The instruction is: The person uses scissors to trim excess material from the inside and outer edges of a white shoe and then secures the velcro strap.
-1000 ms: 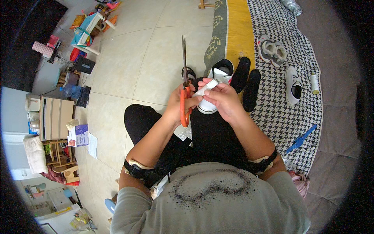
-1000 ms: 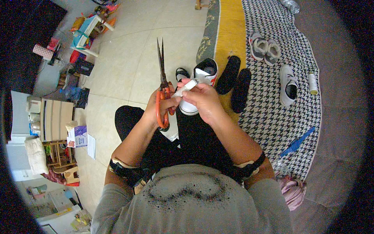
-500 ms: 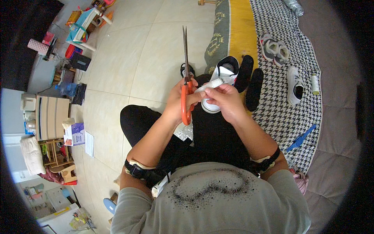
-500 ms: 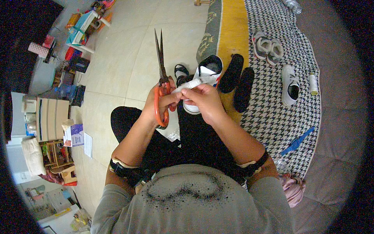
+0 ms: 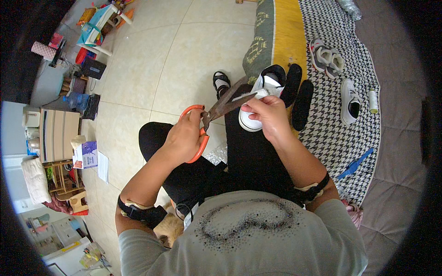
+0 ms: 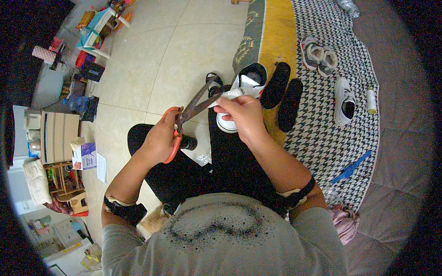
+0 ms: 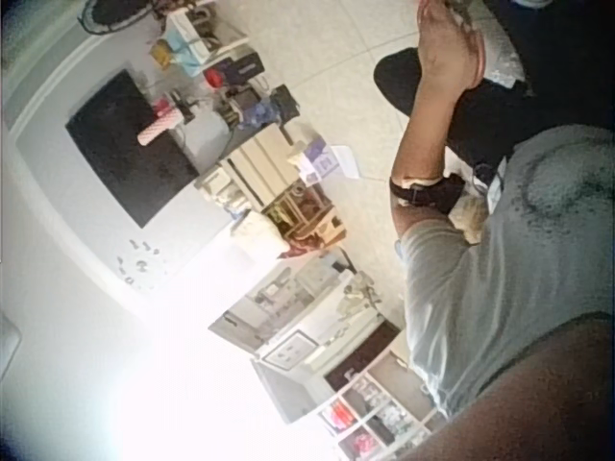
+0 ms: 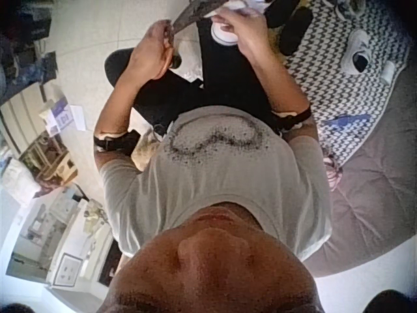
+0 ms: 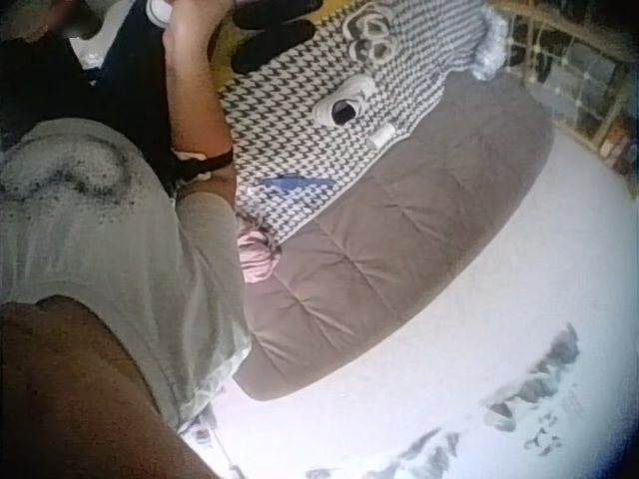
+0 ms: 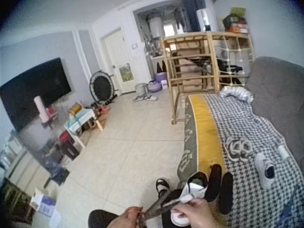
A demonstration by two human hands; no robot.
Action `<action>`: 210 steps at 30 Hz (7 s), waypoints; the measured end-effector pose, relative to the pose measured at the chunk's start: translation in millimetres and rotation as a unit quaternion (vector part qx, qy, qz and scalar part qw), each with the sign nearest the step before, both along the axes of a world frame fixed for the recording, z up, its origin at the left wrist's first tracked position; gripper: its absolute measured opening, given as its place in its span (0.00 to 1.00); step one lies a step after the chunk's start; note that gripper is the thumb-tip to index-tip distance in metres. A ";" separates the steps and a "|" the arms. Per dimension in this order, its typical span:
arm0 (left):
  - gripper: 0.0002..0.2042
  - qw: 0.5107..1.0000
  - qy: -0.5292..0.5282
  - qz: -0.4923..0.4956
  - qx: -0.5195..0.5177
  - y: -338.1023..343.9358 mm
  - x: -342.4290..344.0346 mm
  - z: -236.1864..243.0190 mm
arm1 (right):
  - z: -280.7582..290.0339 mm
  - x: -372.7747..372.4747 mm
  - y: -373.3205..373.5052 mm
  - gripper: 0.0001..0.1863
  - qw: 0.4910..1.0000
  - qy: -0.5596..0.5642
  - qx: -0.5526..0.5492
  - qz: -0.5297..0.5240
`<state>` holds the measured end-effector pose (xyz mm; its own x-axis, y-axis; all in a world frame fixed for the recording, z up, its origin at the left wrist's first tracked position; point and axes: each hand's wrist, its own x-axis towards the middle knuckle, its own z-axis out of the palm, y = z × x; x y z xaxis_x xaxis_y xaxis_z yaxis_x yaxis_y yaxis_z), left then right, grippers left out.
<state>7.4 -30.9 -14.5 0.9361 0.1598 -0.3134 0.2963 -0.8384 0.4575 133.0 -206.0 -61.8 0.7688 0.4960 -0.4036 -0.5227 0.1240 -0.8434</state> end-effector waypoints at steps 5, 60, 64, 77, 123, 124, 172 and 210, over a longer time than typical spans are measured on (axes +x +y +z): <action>0.25 0.993 -0.061 -0.077 0.065 1.1 -0.3 -4.9 | 2.2 0.9 -2.6 0.08 0.999 0.007 0.013 0.035; 0.25 0.978 -0.030 -0.120 0.166 -8.8 28.1 -4.6 | -0.8 13.6 -16.3 0.08 0.997 -0.015 0.046 0.059; 0.24 0.978 -0.037 -0.119 0.169 -8.9 28.2 -6.0 | 1.1 13.8 -16.4 0.08 0.997 -0.015 0.043 0.055; 0.24 0.975 -0.047 -0.125 0.180 -10.4 28.9 -8.5 | 3.1 14.4 -17.3 0.07 0.998 -0.008 0.032 0.045; 0.08 0.953 -0.110 -0.282 0.017 -120.4 262.3 -38.8 | -15.9 186.1 -146.6 0.07 0.897 -0.254 -0.233 -0.278; 0.09 0.956 -0.100 -0.275 -0.002 -121.5 269.3 -46.9 | -21.5 192.7 -145.9 0.08 0.895 -0.248 -0.237 -0.286; 0.12 0.836 -0.054 -0.032 -0.545 -128.6 278.8 -62.7 | -8.0 172.4 -128.0 0.17 0.921 -0.252 -0.053 -0.292; 0.11 0.904 -0.092 -0.174 -0.379 -26.5 104.7 102.2 | 46.5 23.2 -46.4 0.17 0.914 -0.314 0.003 0.256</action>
